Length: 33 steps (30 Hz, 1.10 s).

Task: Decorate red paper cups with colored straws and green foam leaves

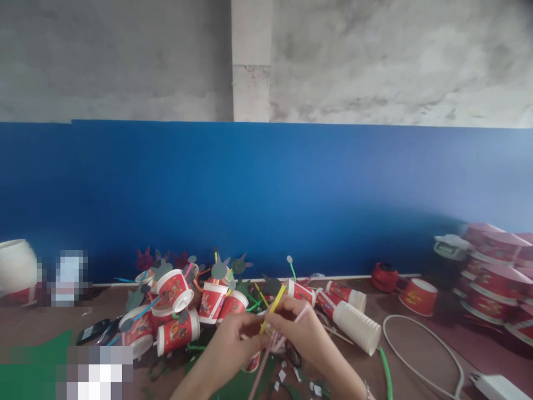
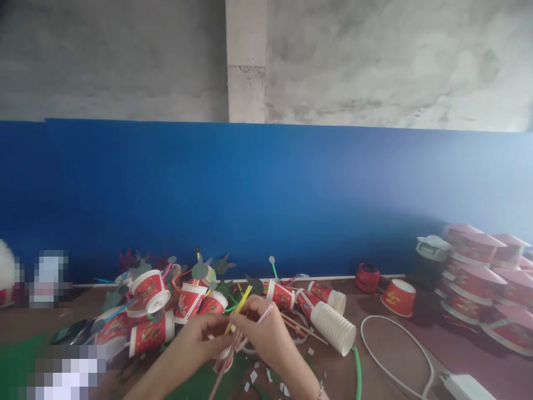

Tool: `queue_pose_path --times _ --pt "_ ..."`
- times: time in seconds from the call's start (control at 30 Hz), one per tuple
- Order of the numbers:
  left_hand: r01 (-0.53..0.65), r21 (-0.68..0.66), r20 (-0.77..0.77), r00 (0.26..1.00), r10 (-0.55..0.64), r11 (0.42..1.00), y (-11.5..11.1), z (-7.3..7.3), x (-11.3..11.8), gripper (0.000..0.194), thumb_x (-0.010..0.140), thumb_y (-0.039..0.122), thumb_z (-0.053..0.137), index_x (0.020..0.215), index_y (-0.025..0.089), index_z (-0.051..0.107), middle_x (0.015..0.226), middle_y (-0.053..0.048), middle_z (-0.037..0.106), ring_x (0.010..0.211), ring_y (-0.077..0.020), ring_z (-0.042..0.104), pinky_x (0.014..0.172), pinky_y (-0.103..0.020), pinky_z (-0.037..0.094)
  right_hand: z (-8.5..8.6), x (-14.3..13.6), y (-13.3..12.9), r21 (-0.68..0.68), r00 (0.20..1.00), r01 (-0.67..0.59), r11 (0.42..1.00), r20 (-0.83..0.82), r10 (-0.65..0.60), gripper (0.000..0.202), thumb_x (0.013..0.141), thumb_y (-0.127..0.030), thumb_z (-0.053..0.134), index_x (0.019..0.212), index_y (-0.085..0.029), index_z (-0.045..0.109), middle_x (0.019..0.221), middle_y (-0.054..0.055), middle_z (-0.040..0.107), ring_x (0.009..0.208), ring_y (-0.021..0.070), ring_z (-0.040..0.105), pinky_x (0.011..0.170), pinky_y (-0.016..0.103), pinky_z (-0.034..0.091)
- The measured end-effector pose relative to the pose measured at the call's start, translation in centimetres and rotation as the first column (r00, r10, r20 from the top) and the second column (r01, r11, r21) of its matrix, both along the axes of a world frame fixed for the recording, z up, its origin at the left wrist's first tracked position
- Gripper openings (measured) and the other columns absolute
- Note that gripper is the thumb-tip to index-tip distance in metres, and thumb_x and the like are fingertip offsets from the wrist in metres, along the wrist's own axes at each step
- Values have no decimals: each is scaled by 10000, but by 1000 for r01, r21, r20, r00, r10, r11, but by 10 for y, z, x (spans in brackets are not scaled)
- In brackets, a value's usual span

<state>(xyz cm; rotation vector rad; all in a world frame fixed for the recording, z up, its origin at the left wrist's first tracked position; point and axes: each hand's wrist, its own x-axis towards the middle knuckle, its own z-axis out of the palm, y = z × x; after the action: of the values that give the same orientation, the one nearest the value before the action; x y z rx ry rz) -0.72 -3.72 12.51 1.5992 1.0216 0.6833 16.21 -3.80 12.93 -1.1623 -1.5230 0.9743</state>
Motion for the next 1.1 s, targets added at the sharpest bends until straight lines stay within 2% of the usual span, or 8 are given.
queue_pose_path --times 0.1,0.17,0.27,0.4,0.5,0.7,0.97,1.1 --pt "-108 226 -244 956 164 968 1 8 -12 842 581 199 661 1380 216 396 1438 -107 399 1278 -303 384 1021 -408 328 1 8 5 8 982 130 991 -139 -128 225 750 -374 631 701 -155 624 584 2 583 558 146 537 527 248 419" --pt "-50 291 -416 893 174 955 3 5 -14 1057 502 173 711 1450 185 245 1505 -126 272 1379 -327 201 1100 -435 209 -1 12 8 93 963 230 969 -166 -213 243 769 -398 623 735 -158 627 619 12 600 596 158 556 555 257 438" --pt "56 288 -551 826 118 956 9 -15 -7 1197 438 165 760 1467 110 150 1476 -196 300 1371 -370 209 1105 -450 205 -6 9 9 285 966 258 923 -74 -247 178 809 -338 595 775 -172 650 719 33 632 681 171 584 606 264 454" --pt "49 398 -532 826 187 916 21 -46 4 1102 540 110 636 1476 117 54 1457 -205 329 1349 -378 268 1048 -463 304 -12 -4 5 443 974 68 894 165 -156 142 842 -230 552 756 -183 654 779 42 614 707 158 573 635 258 446" --pt "81 464 -467 868 166 882 25 -54 3 1046 621 133 588 1479 172 -8 1466 -172 318 1329 -347 320 1024 -448 348 -16 -11 1 472 965 -55 880 251 -74 137 858 -195 530 795 -189 652 804 41 599 698 148 557 628 251 439" --pt "64 534 -358 920 156 843 22 -46 0 1029 690 135 533 1456 256 -143 1505 -92 267 1368 -308 244 1072 -466 286 -22 -7 1 532 938 -167 830 344 -31 195 887 -163 476 978 -218 639 867 46 574 740 152 549 664 261 438" --pt "115 523 -357 929 94 844 14 -25 -4 945 713 113 505 1473 265 -37 1501 -79 287 1359 -295 269 1071 -456 306 -20 1 3 555 930 -179 812 366 -45 210 888 -131 460 1004 -214 614 871 54 563 769 163 552 679 274 448" --pt "119 512 -364 927 90 851 16 -31 -5 970 677 80 495 1474 264 -27 1535 -56 214 1388 -276 212 1100 -437 268 -18 0 3 545 913 -204 813 406 -44 219 889 -133 451 1017 -213 610 881 61 567 779 169 554 688 277 453"
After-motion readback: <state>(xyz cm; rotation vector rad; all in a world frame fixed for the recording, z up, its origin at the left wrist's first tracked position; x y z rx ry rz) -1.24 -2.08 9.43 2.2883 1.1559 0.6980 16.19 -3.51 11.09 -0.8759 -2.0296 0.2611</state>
